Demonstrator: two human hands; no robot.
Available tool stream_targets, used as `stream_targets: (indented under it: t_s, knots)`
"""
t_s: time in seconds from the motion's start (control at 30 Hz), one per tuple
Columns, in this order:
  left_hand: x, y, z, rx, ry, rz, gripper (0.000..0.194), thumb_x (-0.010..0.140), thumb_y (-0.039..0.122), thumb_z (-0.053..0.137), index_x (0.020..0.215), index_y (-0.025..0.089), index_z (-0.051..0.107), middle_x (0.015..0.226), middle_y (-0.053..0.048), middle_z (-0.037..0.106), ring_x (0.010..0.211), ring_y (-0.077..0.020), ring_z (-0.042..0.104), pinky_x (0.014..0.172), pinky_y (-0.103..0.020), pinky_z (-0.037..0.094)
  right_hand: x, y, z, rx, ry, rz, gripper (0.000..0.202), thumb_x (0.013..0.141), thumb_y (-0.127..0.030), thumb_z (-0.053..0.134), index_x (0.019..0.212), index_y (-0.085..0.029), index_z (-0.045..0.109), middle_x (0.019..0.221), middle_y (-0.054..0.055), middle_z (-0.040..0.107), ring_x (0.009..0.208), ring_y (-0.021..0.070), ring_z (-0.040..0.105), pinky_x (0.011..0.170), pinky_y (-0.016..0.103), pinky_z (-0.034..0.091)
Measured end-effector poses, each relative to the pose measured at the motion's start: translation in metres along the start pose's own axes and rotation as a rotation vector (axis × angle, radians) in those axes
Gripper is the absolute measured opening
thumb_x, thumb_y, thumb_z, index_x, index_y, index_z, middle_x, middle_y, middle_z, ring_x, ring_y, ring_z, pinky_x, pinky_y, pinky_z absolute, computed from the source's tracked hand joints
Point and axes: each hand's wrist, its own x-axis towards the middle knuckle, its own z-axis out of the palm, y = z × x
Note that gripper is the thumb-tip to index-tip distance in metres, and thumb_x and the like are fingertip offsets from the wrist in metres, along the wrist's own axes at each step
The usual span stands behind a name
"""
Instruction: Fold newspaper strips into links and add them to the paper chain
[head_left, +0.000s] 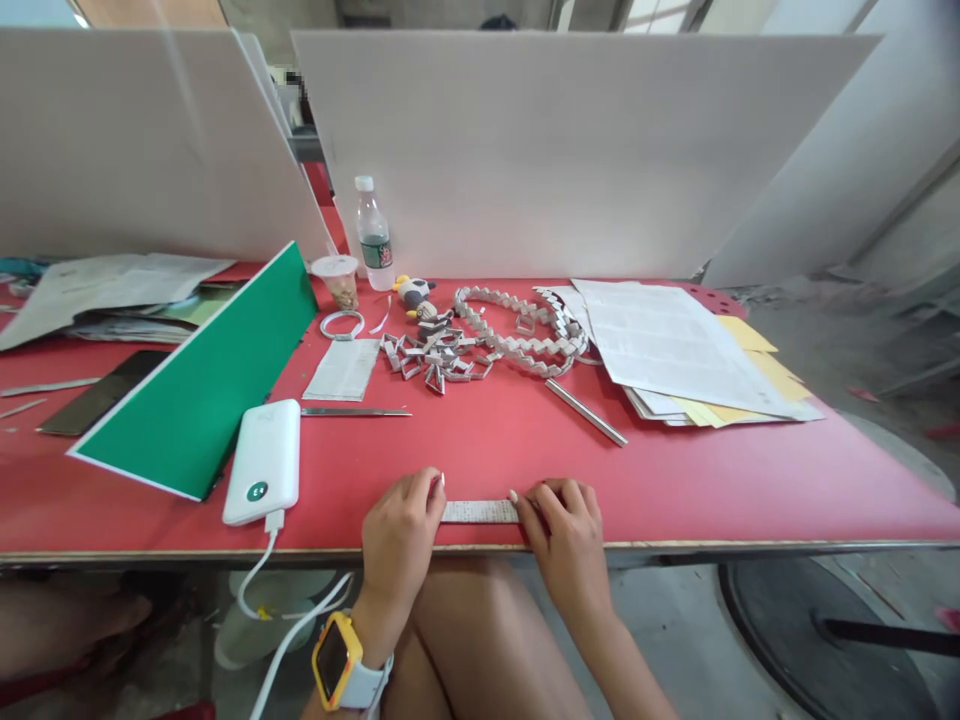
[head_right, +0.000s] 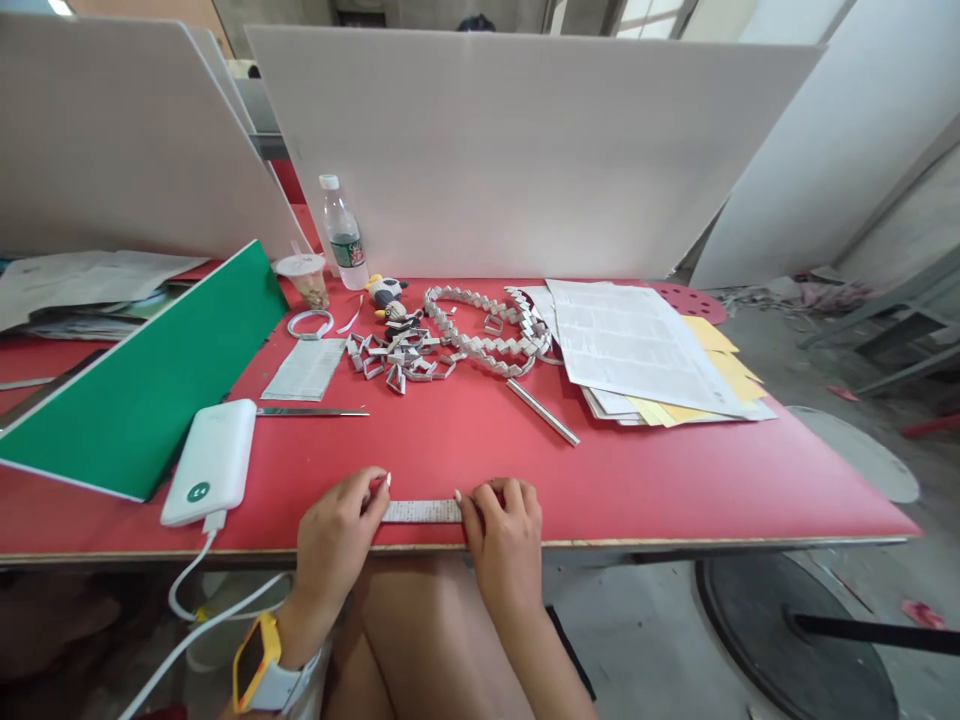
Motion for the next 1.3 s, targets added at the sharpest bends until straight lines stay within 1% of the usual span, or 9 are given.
stream_targets:
  t_s: [0.13, 0.3, 0.5, 0.77, 0.87, 1.03, 1.13, 1.23, 1.3]
  knots:
    - [-0.001, -0.001, 0.002, 0.057, 0.025, 0.025, 0.018, 0.088, 0.020, 0.045, 0.090, 0.018, 0.063, 0.072, -0.003, 0.070, 0.060, -0.0130, 0.063, 0.057, -0.023, 0.041, 0.000, 0.001, 0.001, -0.020, -0.011, 0.026, 0.021, 0.089, -0.031, 0.049, 0.071, -0.021, 0.055, 0.080, 0.005, 0.052, 0.079, 0.0210, 0.046, 0.072, 0.035, 0.040]
    - [-0.001, -0.004, 0.007, 0.091, 0.029, -0.008, 0.021, 0.087, 0.026, 0.048, 0.098, 0.017, 0.064, 0.068, -0.003, 0.070, 0.055, -0.0128, 0.062, 0.053, -0.022, 0.040, -0.002, 0.002, 0.003, -0.024, 0.009, 0.049, 0.020, 0.089, -0.032, 0.049, 0.073, -0.021, 0.054, 0.083, 0.006, 0.053, 0.082, 0.0218, 0.046, 0.073, 0.037, 0.040]
    - [-0.006, -0.005, 0.006, 0.119, 0.088, 0.062, 0.019, 0.086, 0.024, 0.051, 0.097, 0.017, 0.065, 0.065, -0.002, 0.067, 0.056, -0.0132, 0.061, 0.056, -0.024, 0.041, -0.005, 0.001, 0.002, -0.010, 0.012, 0.060, 0.019, 0.088, -0.031, 0.050, 0.072, -0.021, 0.051, 0.084, 0.006, 0.054, 0.083, 0.0218, 0.047, 0.073, 0.036, 0.041]
    - [-0.007, -0.003, 0.007, 0.141, 0.087, 0.022, 0.019, 0.084, 0.019, 0.049, 0.094, 0.018, 0.066, 0.068, -0.003, 0.069, 0.058, -0.0128, 0.061, 0.057, -0.023, 0.041, 0.001, -0.003, 0.001, -0.101, 0.017, 0.053, 0.025, 0.090, -0.035, 0.046, 0.071, -0.022, 0.052, 0.079, 0.007, 0.054, 0.079, 0.0220, 0.047, 0.070, 0.036, 0.040]
    - [-0.005, -0.002, 0.007, 0.134, 0.058, -0.033, 0.018, 0.084, 0.018, 0.048, 0.093, 0.019, 0.065, 0.069, -0.002, 0.069, 0.058, -0.0135, 0.062, 0.054, -0.023, 0.040, 0.003, -0.003, 0.002, -0.175, 0.008, 0.038, 0.028, 0.091, -0.037, 0.043, 0.069, -0.022, 0.052, 0.076, 0.007, 0.052, 0.076, 0.0222, 0.047, 0.067, 0.036, 0.039]
    - [-0.002, 0.003, 0.005, 0.110, -0.064, -0.130, 0.024, 0.083, 0.014, 0.046, 0.100, 0.019, 0.062, 0.074, -0.004, 0.070, 0.061, -0.0161, 0.063, 0.051, -0.025, 0.036, 0.005, -0.006, 0.006, -0.408, -0.018, 0.010, 0.034, 0.090, -0.041, 0.043, 0.066, -0.021, 0.053, 0.073, 0.009, 0.051, 0.076, 0.0254, 0.046, 0.064, 0.038, 0.038]
    - [-0.001, 0.007, 0.006, 0.134, -0.077, -0.148, 0.028, 0.081, 0.011, 0.045, 0.105, 0.018, 0.059, 0.081, -0.005, 0.071, 0.065, -0.0174, 0.064, 0.052, -0.026, 0.038, 0.006, -0.009, 0.010, -0.539, -0.028, 0.020, 0.037, 0.090, -0.043, 0.043, 0.065, -0.019, 0.055, 0.072, 0.011, 0.052, 0.076, 0.0272, 0.047, 0.064, 0.040, 0.037]
    - [0.000, 0.008, 0.006, 0.135, -0.074, -0.146, 0.029, 0.081, 0.010, 0.044, 0.105, 0.017, 0.057, 0.078, -0.005, 0.069, 0.066, -0.0179, 0.063, 0.054, -0.026, 0.039, 0.011, -0.008, 0.010, -0.561, -0.029, 0.050, 0.039, 0.089, -0.047, 0.042, 0.064, -0.019, 0.055, 0.071, 0.011, 0.052, 0.075, 0.0281, 0.048, 0.063, 0.041, 0.037]
    - [0.001, 0.007, 0.006, 0.123, -0.057, -0.156, 0.027, 0.081, 0.011, 0.044, 0.104, 0.017, 0.057, 0.076, -0.005, 0.067, 0.067, -0.0185, 0.062, 0.056, -0.026, 0.041, 0.013, -0.009, 0.007, -0.483, 0.014, 0.082, 0.038, 0.088, -0.048, 0.042, 0.068, -0.018, 0.056, 0.072, 0.012, 0.054, 0.075, 0.0281, 0.050, 0.062, 0.040, 0.038]
